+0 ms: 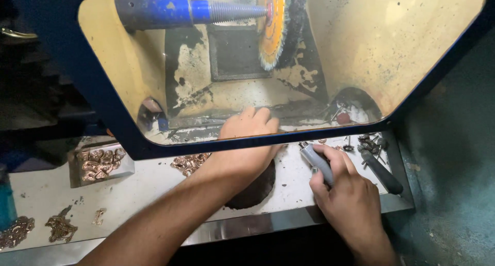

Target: Polishing small metal jewelry components using a handheld rotary tool at a workbench

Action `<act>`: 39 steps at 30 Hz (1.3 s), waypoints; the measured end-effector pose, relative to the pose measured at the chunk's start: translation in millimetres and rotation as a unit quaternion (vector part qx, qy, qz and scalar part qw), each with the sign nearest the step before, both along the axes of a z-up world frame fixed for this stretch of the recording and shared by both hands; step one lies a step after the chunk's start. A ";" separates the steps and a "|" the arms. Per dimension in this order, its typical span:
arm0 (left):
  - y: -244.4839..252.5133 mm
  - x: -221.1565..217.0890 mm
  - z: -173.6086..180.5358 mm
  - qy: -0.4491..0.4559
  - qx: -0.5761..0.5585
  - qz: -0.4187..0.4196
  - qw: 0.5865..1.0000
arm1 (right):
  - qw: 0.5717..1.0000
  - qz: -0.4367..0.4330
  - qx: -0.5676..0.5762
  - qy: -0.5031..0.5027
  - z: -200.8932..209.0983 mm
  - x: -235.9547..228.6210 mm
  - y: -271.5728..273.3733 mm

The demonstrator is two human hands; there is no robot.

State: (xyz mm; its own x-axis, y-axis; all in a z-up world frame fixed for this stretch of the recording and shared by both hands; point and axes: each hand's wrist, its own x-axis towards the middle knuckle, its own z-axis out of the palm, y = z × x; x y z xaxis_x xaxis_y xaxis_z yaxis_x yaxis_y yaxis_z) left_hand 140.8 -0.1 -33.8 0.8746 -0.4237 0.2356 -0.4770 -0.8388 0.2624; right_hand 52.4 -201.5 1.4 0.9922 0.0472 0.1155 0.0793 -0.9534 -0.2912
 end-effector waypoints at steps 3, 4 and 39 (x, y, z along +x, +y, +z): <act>0.9 2.1 -3.1 0.001 -0.025 -0.030 0.999 | 0.999 -0.007 0.010 0.035 2.8 4.2 1.7; -0.3 3.0 -5.7 0.006 -0.027 -0.034 0.999 | 0.999 -0.011 0.009 0.039 4.4 5.4 2.0; 67.8 -40.3 22.0 0.000 -0.091 -0.104 0.990 | 0.950 0.268 0.069 -0.143 -20.4 14.9 9.7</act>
State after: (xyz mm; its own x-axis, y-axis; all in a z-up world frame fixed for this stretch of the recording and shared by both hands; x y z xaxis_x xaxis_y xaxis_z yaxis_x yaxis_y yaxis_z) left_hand 100.5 67.7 -11.8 0.7726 -0.5457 0.3245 -0.6349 -0.6604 0.4010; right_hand 67.3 -191.8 -19.0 0.7563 0.5021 0.4195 0.6381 -0.7076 -0.3035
